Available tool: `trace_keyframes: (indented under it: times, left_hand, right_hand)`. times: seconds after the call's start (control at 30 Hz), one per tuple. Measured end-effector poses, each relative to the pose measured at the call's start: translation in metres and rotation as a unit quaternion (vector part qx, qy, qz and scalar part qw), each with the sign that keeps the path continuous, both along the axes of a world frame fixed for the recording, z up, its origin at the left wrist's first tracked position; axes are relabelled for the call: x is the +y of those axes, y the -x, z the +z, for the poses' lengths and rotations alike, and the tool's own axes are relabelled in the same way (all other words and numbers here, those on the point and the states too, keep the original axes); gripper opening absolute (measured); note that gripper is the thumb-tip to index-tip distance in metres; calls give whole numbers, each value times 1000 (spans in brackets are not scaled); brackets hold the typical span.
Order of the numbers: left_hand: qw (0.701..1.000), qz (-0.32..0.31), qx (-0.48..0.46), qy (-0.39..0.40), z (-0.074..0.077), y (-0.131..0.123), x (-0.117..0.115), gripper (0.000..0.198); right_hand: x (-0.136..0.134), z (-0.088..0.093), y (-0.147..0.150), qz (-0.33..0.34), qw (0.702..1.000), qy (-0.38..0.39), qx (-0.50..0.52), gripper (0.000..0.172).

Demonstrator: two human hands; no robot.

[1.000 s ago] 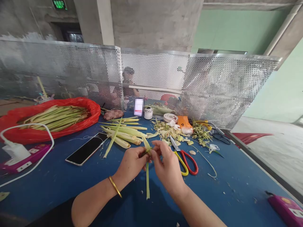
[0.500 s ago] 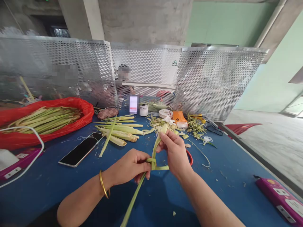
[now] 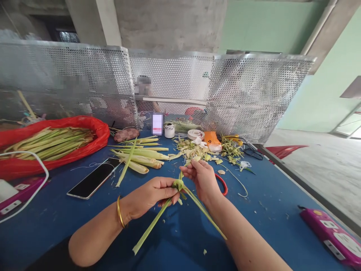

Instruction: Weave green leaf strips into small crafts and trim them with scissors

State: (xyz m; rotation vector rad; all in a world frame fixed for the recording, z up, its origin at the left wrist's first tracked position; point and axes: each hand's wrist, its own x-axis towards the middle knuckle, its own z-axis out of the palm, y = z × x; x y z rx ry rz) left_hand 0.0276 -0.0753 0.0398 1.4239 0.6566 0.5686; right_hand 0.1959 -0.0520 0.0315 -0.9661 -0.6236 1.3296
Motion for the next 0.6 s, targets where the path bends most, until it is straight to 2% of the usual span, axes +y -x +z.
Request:
trace_keyframes:
  times: [0.1,0.27,0.37,0.43,0.5,0.57,0.6]
  left_hand:
    - [998,12,-30,50,-1,-1,0,29]
    - [994,62,21,84,-4,-6,-3,32]
    - [991,83,13,102,-5,-7,-2,31]
    - [985,131,-9,110,-6,-6,2,30]
    - [976,181,-28,115,-6,-3,6,29]
    - [969,217,-33,114,-6,-1,10,30]
    - [967,226,-32,116,-6,0,11,29]
  right_hand:
    - [-2,-3,5,27,1000,7,-10,25]
    - [-3,-10,10,70,996,-39,-32,28]
    - [-1,-6,3,115,991,-57,-49,28]
    - [-2,1,-5,145,981,-61,-117,34]
    - [-5,10,-13,207,940,-95,-253,35]
    - [-9,16,-18,302,852,-144,-402,29]
    - [-11,18,-20,322,809,-160,-466,26]
